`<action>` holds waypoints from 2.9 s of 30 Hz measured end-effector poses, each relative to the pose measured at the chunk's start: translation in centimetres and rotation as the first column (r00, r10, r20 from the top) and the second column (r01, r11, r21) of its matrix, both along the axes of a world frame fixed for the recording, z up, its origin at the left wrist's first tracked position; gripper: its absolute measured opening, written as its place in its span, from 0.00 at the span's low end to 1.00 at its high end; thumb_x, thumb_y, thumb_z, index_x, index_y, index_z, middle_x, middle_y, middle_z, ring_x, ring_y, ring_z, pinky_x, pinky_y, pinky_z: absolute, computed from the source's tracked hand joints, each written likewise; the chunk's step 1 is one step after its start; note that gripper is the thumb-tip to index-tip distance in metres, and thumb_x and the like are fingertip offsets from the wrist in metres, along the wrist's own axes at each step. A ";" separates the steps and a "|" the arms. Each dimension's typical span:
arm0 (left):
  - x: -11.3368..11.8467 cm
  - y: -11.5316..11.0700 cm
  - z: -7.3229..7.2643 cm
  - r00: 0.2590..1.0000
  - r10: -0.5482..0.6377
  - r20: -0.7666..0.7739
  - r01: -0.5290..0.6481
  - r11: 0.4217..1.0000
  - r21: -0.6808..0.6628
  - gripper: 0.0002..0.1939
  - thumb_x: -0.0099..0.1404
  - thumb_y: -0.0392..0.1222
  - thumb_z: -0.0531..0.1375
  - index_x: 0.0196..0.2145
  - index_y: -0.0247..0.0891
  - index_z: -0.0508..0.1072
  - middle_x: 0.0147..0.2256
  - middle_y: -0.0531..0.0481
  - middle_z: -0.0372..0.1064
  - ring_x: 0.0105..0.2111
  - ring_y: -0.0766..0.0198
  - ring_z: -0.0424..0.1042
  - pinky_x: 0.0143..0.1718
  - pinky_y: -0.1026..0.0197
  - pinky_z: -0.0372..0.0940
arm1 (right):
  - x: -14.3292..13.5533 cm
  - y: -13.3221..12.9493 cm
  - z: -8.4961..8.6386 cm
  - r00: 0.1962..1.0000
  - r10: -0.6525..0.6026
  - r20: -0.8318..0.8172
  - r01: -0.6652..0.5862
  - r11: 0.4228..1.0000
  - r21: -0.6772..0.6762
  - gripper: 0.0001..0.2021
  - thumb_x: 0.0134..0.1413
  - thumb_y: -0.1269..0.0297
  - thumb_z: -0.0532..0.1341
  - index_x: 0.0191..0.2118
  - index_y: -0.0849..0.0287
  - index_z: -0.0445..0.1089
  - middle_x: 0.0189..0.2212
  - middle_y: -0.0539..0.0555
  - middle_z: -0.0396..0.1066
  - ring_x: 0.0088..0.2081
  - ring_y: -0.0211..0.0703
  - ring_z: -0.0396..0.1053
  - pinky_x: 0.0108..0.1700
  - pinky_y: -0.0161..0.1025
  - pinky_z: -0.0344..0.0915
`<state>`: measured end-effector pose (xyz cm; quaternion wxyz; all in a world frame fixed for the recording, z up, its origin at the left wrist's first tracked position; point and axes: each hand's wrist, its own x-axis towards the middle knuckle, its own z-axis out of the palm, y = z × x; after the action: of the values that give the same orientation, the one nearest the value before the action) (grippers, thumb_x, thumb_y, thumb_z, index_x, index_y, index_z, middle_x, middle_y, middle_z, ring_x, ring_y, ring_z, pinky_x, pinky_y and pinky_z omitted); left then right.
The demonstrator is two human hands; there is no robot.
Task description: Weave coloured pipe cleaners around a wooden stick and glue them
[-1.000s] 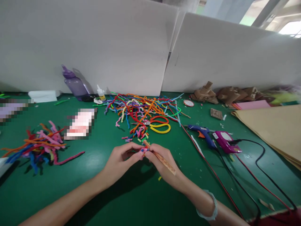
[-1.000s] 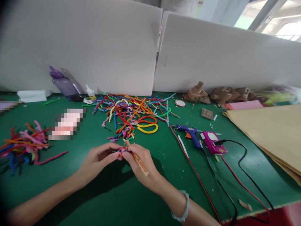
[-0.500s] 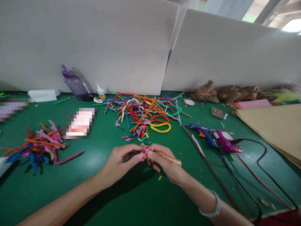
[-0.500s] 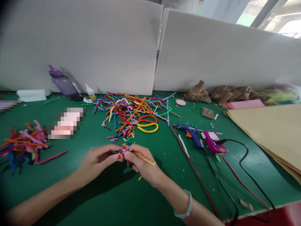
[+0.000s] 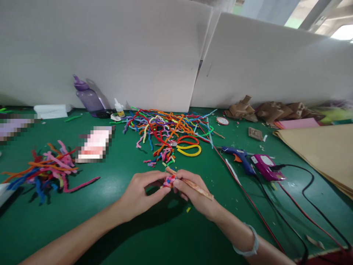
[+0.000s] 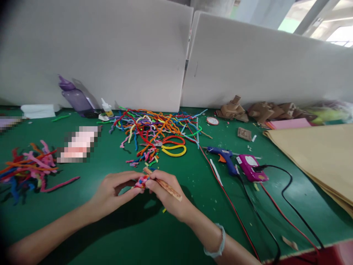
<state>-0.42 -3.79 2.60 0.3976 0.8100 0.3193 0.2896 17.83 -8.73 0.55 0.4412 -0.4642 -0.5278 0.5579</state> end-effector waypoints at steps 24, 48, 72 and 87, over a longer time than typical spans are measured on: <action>0.7 -0.1 -1.4 0.986 0.097 0.134 -0.039 0.923 -0.382 0.11 0.57 0.40 0.64 0.37 0.38 0.68 0.34 0.52 0.72 0.34 0.63 0.74 0.37 0.61 0.70 | 0.4 0.7 0.7 0.982 0.035 -0.185 -0.062 0.988 -0.140 0.11 0.53 0.56 0.61 0.37 0.58 0.66 0.24 0.46 0.64 0.22 0.31 0.58 0.18 0.28 0.49; -0.1 -0.3 -2.9 0.978 -0.068 0.197 -0.004 0.940 0.342 0.08 0.62 0.28 0.59 0.35 0.39 0.66 0.39 0.48 0.70 0.42 0.64 0.71 0.43 0.62 0.66 | -0.4 -0.2 -0.2 0.980 -0.165 0.114 0.122 0.942 0.312 0.08 0.58 0.63 0.57 0.38 0.58 0.72 0.31 0.50 0.71 0.18 0.29 0.64 0.23 0.30 0.63; 0.0 0.0 -3.0 0.988 -0.135 0.077 0.063 0.798 0.599 0.08 0.65 0.28 0.53 0.31 0.38 0.64 0.33 0.49 0.67 0.34 0.64 0.66 0.35 0.61 0.65 | -1.0 -0.5 1.1 0.995 -0.100 0.013 0.099 0.993 0.059 0.10 0.50 0.59 0.64 0.30 0.59 0.66 0.22 0.45 0.60 0.23 0.32 0.54 0.25 0.30 0.55; -0.1 0.4 -1.7 0.986 -0.135 0.102 0.096 0.942 0.321 0.08 0.63 0.29 0.58 0.40 0.38 0.69 0.35 0.48 0.71 0.38 0.63 0.70 0.42 0.59 0.66 | 1.5 1.0 1.5 0.992 0.104 0.066 -0.103 0.994 -0.022 0.16 0.48 0.59 0.65 0.43 0.60 0.71 0.25 0.47 0.67 0.20 0.30 0.58 0.22 0.29 0.56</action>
<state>-0.50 -3.41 0.90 0.2983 0.8612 0.1958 0.3619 19.31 -7.76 2.00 0.3895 -0.4585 -0.5605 0.5691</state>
